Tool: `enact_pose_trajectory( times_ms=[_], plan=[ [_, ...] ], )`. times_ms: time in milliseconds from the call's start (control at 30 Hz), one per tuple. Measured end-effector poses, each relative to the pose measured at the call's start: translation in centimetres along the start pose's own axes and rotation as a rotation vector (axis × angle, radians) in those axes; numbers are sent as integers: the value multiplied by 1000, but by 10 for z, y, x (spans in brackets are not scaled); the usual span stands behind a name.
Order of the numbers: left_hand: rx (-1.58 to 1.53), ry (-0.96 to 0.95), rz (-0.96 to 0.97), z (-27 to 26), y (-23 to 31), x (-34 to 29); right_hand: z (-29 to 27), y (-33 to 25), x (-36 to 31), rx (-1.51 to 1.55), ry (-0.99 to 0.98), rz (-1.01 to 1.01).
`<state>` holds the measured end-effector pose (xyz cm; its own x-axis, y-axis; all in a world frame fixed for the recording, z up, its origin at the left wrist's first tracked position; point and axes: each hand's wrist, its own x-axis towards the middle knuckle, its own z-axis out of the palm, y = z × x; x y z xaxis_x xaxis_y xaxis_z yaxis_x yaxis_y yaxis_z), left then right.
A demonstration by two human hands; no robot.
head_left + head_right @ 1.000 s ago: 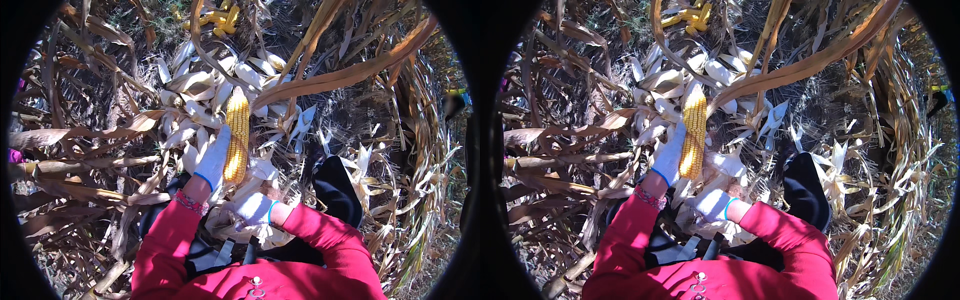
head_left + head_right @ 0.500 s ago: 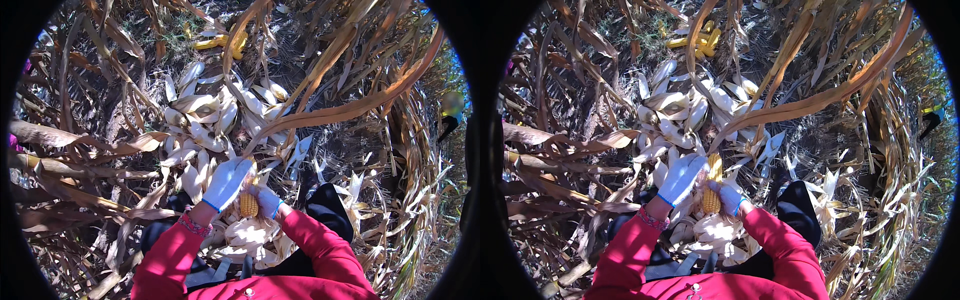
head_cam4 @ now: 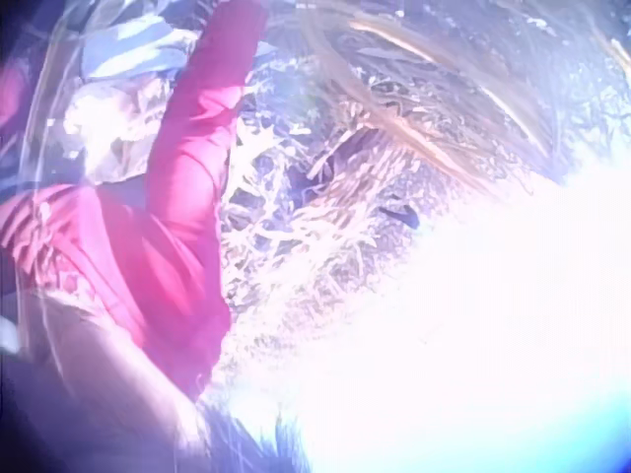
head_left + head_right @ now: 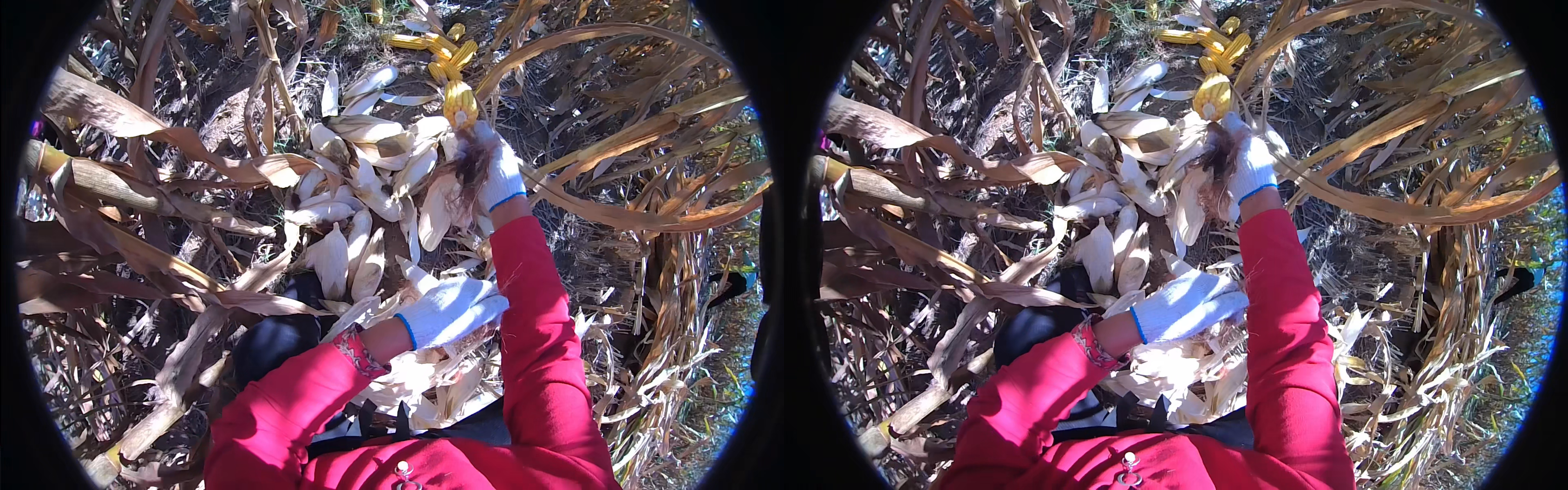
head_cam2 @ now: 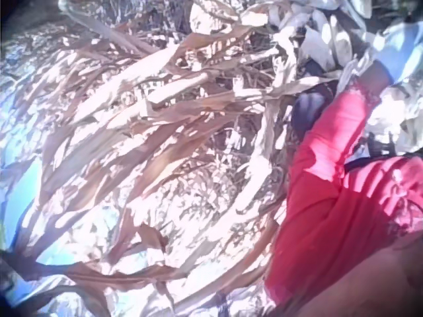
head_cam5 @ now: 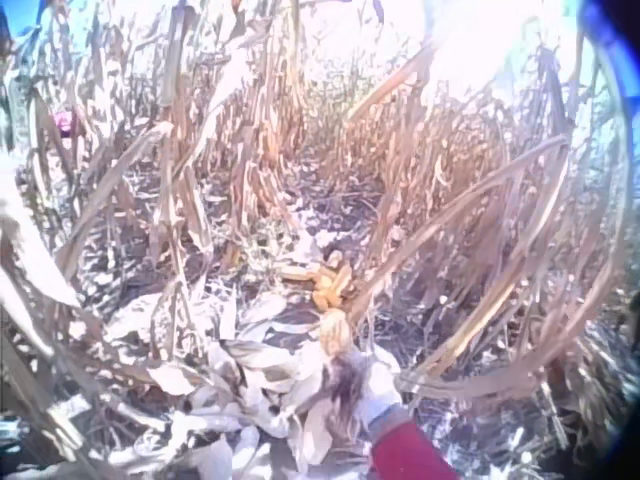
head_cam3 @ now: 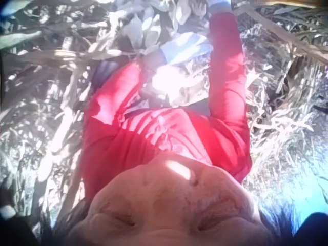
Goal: The person shucks corn cobs by hand in a cornfield, removing the husks and silk to reveal the kernels. The person repeatedly picks up cobs, peels back the husks, and discards them on the ground.
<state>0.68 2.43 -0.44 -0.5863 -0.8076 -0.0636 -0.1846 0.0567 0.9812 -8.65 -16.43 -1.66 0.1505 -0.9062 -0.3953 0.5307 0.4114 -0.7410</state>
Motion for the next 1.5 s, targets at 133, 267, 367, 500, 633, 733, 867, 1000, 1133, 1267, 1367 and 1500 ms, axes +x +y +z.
enact_pose_trajectory(
  times_ms=[133, 267, 367, 500, 633, 733, 867, 1000, 1133, 1267, 1367, 1500],
  plan=[
    [-125, -56, -60, 0, 24, -4, -24, 12, 33, -259, -66, -24],
    [-16, -110, 51, 13, 26, -12, -99, 124, 15, -1346, -330, 66],
    [72, 24, 195, 53, 7, -30, -95, 196, -33, -1978, -448, 192],
    [100, 71, 94, 38, 29, -34, -114, 284, -52, -1841, -181, 230],
    [115, 219, 110, 35, 28, -38, -115, 323, -63, -1822, -175, 300],
    [219, 91, -9, 12, 32, -28, -121, 325, -57, -1722, -142, 265],
    [251, 551, -144, -66, 37, -24, -135, 280, -41, -1434, -20, 136],
    [265, 689, 48, -97, 34, -39, -153, 201, -42, -1196, 98, -28],
    [0, 688, -48, -88, 35, -24, -175, 193, -76, -1234, 84, -29],
    [184, 760, 166, -95, 30, -20, -206, 252, -137, -1540, -64, 141],
    [146, 774, 141, -97, 26, -18, -225, 277, -210, -1694, -277, 672],
    [127, 708, 44, -94, 36, -17, -251, 295, -266, -1996, -779, 375]
  ],
)
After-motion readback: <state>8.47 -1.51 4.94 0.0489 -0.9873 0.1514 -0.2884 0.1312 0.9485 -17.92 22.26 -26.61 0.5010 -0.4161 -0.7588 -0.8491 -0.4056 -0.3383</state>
